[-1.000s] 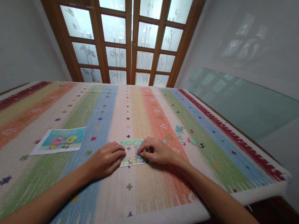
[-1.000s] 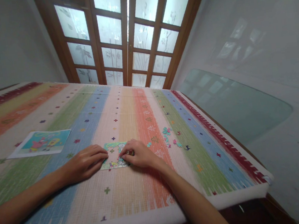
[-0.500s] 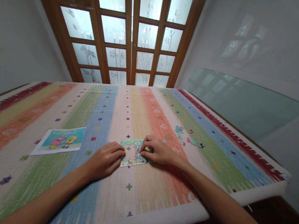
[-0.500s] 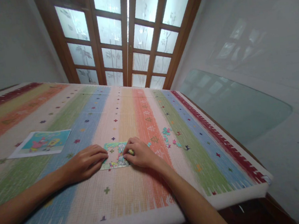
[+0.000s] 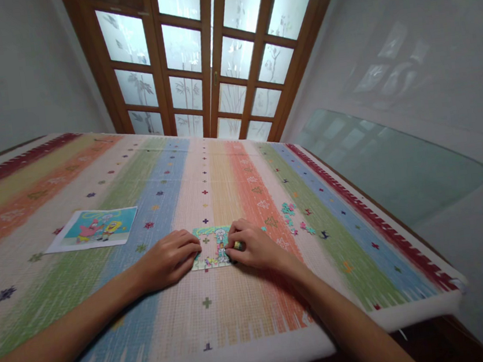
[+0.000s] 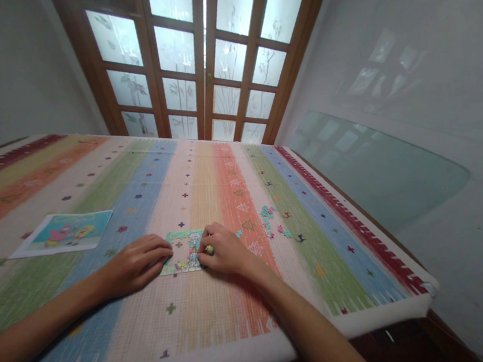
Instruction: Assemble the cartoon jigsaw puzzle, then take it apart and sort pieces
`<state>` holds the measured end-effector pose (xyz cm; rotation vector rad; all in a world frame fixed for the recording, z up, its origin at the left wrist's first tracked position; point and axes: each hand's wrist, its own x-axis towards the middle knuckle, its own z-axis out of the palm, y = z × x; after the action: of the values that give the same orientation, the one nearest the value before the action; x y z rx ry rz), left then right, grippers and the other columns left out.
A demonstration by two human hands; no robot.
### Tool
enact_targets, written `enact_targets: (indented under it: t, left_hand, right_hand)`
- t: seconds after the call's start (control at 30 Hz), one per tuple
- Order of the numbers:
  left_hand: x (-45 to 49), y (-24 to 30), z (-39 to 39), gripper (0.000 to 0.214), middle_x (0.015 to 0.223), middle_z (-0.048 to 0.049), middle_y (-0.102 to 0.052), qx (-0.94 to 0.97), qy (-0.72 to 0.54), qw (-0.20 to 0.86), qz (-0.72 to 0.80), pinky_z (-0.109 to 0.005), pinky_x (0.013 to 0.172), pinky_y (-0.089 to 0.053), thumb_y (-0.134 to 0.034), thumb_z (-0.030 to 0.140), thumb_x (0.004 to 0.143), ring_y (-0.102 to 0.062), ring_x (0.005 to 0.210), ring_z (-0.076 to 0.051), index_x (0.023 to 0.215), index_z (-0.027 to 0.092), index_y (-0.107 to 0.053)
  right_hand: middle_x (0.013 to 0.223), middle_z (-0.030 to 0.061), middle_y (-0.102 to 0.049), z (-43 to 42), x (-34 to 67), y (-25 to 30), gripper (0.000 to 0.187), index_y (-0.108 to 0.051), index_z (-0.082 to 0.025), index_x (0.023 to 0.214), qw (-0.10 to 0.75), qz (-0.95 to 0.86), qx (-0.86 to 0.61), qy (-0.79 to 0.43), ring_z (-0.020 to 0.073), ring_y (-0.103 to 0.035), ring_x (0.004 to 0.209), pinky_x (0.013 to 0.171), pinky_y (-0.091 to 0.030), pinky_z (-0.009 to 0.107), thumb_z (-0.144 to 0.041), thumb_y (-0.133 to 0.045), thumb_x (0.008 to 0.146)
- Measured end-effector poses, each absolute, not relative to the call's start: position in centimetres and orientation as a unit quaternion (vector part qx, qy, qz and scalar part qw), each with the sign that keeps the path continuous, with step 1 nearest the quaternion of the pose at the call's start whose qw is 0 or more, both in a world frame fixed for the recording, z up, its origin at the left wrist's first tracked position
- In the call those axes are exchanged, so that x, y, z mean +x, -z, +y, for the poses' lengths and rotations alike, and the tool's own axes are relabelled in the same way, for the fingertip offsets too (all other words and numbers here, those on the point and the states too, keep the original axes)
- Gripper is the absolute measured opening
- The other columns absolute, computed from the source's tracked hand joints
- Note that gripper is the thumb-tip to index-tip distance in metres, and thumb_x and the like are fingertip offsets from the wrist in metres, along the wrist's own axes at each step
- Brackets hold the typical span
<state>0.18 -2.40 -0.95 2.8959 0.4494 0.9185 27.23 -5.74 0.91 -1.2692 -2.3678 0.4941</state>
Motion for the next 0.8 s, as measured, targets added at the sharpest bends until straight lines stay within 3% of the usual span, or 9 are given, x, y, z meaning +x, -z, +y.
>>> enact_targets:
  t: [0.8]
  left_hand:
    - [0.22, 0.91, -2.4, 0.02, 0.101, -0.0099, -0.071, 0.942, -0.299, 0.033, 0.146, -0.035, 0.086, -0.054, -0.046, 0.013, 0.102, -0.066, 0.092, -0.021, 0.106, 0.015, -0.066]
  right_hand:
    - [0.092, 0.0023, -0.057, -5.62, 27.5, -1.34, 0.008, -0.065, -0.018, 0.085, 0.18, -0.845, -0.445, -0.237, 0.0154, -0.056, 0.082, 0.076, -0.045, 0.028, -0.011, -0.068, 0.089]
